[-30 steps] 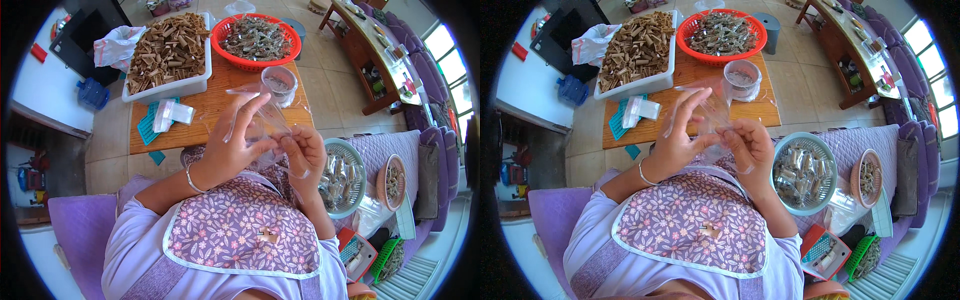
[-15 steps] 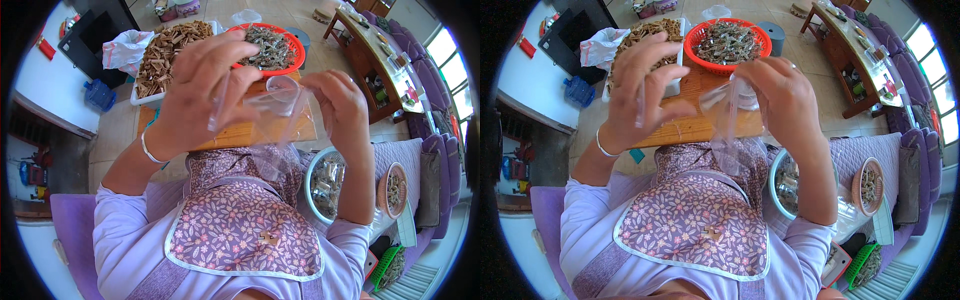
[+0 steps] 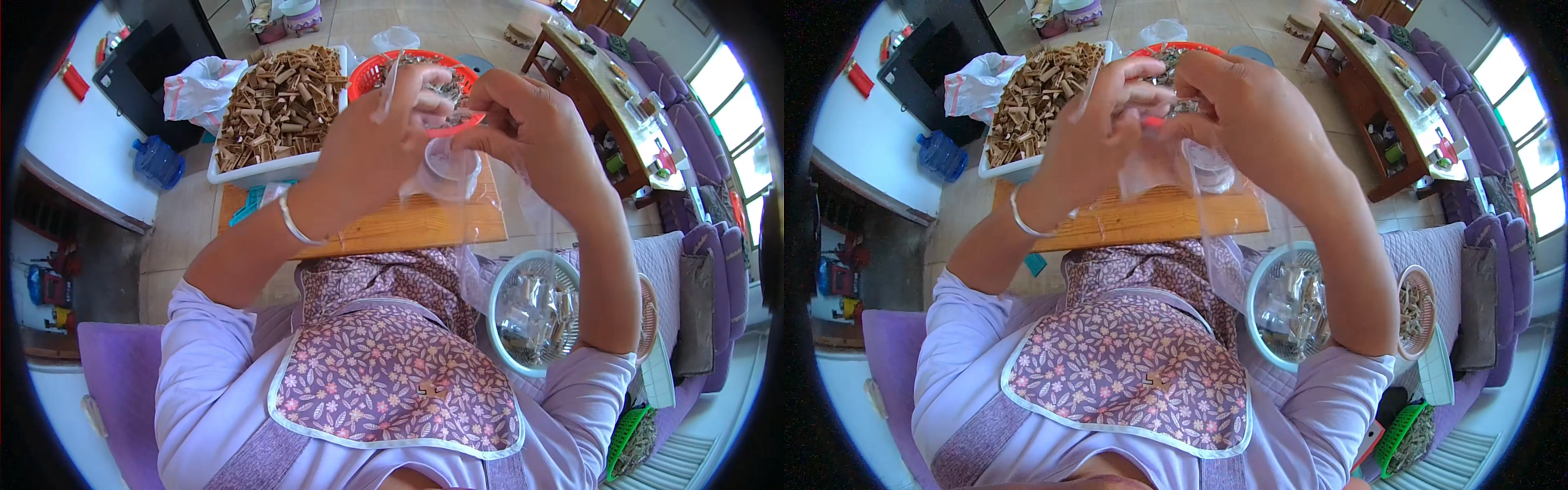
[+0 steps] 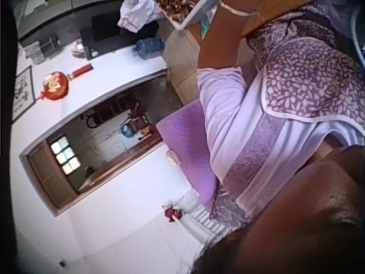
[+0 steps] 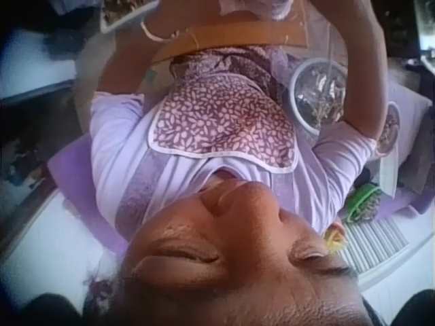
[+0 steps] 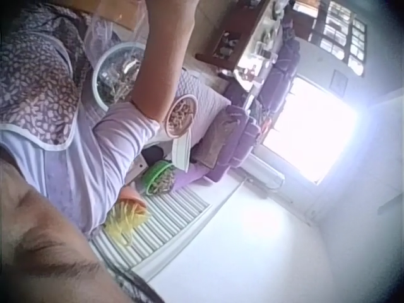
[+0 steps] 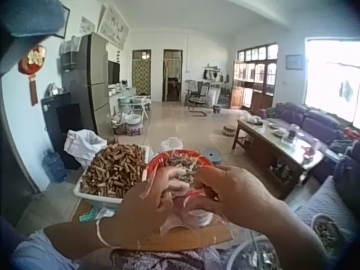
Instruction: The person places small cylindrical rubber or plastic components into plastic bags by hand.
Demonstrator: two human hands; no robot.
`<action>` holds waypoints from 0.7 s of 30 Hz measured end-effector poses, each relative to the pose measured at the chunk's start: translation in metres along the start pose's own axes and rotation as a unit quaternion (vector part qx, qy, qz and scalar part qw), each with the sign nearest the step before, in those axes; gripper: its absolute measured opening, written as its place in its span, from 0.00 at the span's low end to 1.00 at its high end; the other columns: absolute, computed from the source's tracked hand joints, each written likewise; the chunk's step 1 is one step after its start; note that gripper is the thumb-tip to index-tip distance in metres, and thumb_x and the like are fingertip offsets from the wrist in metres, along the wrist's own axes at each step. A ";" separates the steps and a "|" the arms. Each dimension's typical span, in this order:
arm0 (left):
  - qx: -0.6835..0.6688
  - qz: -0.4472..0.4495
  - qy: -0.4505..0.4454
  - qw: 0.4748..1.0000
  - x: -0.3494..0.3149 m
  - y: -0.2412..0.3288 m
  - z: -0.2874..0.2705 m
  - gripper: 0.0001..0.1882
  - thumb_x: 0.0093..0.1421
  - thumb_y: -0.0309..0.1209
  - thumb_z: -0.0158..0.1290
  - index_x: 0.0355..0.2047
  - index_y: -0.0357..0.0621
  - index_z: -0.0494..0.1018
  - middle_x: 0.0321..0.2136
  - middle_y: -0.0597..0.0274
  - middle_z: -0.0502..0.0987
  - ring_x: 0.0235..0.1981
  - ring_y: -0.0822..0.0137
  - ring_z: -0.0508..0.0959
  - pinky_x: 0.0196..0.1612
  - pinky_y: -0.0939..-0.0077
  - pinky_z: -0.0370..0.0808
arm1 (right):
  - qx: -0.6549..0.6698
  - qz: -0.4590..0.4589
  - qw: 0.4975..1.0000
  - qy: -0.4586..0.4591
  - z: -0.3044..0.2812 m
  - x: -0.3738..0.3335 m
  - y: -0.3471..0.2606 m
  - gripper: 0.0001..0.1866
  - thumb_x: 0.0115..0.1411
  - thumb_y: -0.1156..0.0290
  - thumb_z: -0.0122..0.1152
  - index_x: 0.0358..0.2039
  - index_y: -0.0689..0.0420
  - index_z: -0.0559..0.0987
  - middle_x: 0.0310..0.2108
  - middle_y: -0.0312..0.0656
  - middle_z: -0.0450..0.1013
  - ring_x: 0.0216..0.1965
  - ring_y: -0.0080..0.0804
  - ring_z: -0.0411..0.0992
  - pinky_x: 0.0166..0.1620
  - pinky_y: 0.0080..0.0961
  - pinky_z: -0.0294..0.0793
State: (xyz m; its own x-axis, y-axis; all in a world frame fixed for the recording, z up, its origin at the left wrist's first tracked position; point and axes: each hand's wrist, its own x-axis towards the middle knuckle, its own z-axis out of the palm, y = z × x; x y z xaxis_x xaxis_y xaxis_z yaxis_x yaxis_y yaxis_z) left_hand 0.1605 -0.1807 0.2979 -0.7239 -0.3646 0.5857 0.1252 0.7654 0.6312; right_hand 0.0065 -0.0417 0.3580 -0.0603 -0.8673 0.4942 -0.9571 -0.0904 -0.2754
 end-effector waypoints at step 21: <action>0.159 0.190 -0.168 0.954 0.047 -0.011 -0.053 0.11 0.56 0.21 0.53 0.39 0.45 0.79 0.42 0.58 0.77 0.45 0.54 0.77 0.49 0.65 0.73 | 0.241 0.128 0.927 -0.258 -0.006 0.015 0.067 0.13 0.52 0.78 0.73 0.37 0.63 0.78 0.27 0.32 0.74 0.31 0.17 0.70 0.38 0.17 0.72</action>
State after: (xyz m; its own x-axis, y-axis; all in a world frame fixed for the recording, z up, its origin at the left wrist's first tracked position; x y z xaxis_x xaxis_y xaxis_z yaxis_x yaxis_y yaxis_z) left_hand 0.1613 -0.2346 0.3456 -0.8508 0.1214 0.5112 0.2487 0.9501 0.1882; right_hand -0.0606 -0.0576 0.3514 -0.0058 -0.9979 -0.0641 -0.6845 0.0507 -0.7272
